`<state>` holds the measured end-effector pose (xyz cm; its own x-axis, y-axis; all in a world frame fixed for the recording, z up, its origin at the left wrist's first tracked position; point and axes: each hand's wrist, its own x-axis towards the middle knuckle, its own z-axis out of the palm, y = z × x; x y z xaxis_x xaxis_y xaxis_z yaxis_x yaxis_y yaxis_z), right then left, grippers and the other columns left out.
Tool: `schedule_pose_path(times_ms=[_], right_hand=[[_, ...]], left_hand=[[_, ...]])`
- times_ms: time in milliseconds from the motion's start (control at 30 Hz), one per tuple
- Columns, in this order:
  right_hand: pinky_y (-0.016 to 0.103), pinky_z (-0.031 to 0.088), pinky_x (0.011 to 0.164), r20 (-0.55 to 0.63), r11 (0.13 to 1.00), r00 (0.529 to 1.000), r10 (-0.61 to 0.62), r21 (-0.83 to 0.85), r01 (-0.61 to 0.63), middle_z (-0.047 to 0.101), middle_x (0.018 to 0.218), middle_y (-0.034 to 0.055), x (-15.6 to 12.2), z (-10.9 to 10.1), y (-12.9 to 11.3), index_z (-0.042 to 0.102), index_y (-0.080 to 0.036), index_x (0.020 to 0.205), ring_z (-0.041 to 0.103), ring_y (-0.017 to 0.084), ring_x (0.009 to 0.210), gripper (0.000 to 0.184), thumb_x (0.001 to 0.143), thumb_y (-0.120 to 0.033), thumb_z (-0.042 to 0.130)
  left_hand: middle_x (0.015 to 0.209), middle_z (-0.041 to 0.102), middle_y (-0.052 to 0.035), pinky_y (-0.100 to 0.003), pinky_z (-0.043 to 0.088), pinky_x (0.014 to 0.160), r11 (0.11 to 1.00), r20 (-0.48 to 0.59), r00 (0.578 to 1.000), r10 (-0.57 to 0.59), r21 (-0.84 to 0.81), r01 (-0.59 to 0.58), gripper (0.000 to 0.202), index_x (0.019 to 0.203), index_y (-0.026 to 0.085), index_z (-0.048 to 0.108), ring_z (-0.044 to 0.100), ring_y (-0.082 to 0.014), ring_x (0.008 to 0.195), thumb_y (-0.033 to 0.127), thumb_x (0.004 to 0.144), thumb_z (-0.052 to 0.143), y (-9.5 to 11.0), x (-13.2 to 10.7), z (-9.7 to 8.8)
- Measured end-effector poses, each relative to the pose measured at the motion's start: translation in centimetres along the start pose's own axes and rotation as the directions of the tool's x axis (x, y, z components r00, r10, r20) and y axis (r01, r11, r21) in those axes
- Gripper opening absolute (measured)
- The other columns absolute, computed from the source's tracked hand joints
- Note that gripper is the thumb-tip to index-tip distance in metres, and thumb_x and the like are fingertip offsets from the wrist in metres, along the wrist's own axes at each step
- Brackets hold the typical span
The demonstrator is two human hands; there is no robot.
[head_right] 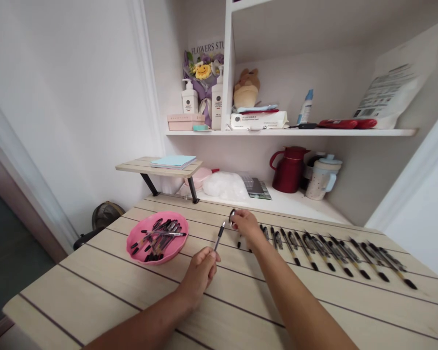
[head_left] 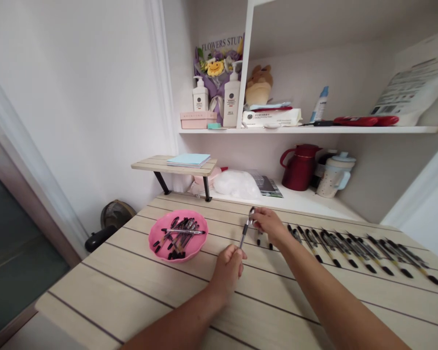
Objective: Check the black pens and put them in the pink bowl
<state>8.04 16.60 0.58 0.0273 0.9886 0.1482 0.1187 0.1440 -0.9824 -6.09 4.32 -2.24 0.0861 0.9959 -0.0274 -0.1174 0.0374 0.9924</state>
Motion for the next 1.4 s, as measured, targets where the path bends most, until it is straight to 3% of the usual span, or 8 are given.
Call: schedule_pose_path(times_ms=[133,267,500,833,1033,1400], right_hand=[[0.019,0.037,0.042,-0.12,0.988,0.993,-0.007,0.155,0.026,0.058,0.059,-0.0028,-2.5,-2.7,-1.6,0.052,-0.019,0.083,0.053,0.009,0.048,0.024,0.069,-0.036,0.061],[0.018,0.037,0.043,-0.187,0.935,0.98,-0.072,0.329,0.131,0.057,0.059,-0.0041,-4.2,-3.2,-3.0,0.052,-0.02,0.092,0.053,0.009,0.049,0.038,0.061,-0.035,0.068],[0.02,0.037,0.045,-0.122,0.952,0.986,-0.118,0.269,0.147,0.055,0.057,-0.0052,-5.1,-2.1,-3.5,0.051,-0.019,0.091,0.053,0.01,0.051,0.039,0.06,-0.036,0.068],[0.02,0.033,0.043,0.055,0.974,0.998,-0.021,0.224,0.008,0.055,0.057,-0.0034,-6.7,-1.6,-3.4,0.053,-0.017,0.08,0.05,0.008,0.047,0.029,0.064,-0.038,0.064],[0.02,0.031,0.043,0.18,0.976,0.983,-0.026,0.219,-0.014,0.048,0.05,-0.0064,-7.0,-1.0,-2.8,0.057,-0.016,0.086,0.049,0.009,0.048,0.033,0.062,-0.035,0.067],[0.02,0.03,0.04,0.156,0.971,0.987,-0.027,0.239,-0.011,0.048,0.046,-0.0064,-7.2,-0.1,-2.2,0.056,-0.017,0.078,0.044,0.008,0.042,0.031,0.06,-0.039,0.067]], left_hand=[[0.042,0.032,0.0088,-0.019,0.014,0.04,0.996,0.057,0.998,0.008,0.084,-0.012,0.02,0.072,0.016,0.046,0.023,-0.0049,0.036,0.034,0.078,0.039,0.1,-0.5,0.4],[0.042,0.031,0.0084,-0.019,0.016,0.041,0.992,0.076,0.997,0.005,0.124,-0.014,0.018,0.071,0.017,0.046,0.024,-0.0056,0.038,0.033,0.077,0.039,0.3,-0.8,0.6],[0.043,0.032,0.0081,-0.018,0.016,0.041,0.992,0.084,0.996,0.011,0.127,-0.022,0.019,0.071,0.017,0.047,0.025,-0.0055,0.039,0.033,0.076,0.04,0.3,-0.9,0.6],[0.043,0.032,0.0082,-0.019,0.016,0.04,0.988,0.115,0.993,0.028,0.147,-0.045,0.019,0.071,0.017,0.047,0.025,-0.0056,0.038,0.034,0.076,0.041,0.0,-0.6,0.4],[0.044,0.031,0.0082,-0.019,0.016,0.04,0.985,0.115,0.992,0.054,0.157,-0.072,0.02,0.072,0.017,0.047,0.024,-0.0059,0.039,0.035,0.078,0.039,-0.3,-0.6,0.3],[0.045,0.032,0.008,-0.019,0.019,0.042,0.957,0.066,0.996,0.062,0.279,-0.078,0.016,0.072,0.017,0.047,0.024,-0.0063,0.04,0.028,0.078,0.037,-0.7,-0.5,0.4]])
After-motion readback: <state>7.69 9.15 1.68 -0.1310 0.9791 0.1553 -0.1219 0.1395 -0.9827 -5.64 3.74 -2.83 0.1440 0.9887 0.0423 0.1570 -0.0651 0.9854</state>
